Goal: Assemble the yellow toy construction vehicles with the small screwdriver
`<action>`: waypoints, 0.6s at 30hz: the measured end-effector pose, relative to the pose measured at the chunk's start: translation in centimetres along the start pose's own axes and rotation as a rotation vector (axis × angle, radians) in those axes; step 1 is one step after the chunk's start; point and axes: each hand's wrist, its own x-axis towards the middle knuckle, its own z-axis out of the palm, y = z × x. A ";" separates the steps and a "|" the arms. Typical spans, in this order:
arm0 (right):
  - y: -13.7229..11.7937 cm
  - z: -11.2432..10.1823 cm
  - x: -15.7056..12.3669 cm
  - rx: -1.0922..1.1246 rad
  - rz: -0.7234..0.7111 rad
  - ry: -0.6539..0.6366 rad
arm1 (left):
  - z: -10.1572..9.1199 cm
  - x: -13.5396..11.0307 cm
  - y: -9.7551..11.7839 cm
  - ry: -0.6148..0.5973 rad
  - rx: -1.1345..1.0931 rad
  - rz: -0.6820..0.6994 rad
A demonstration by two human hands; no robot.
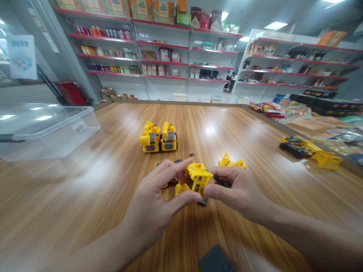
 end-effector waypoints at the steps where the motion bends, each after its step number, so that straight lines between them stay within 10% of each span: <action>1: 0.2 0.0 0.1 0.057 0.050 0.025 | 0.0 -0.1 0.0 -0.018 0.038 0.055; 18: 0.8 -0.4 -0.2 0.706 0.371 -0.121 | -0.2 -0.1 0.0 -0.202 0.265 0.326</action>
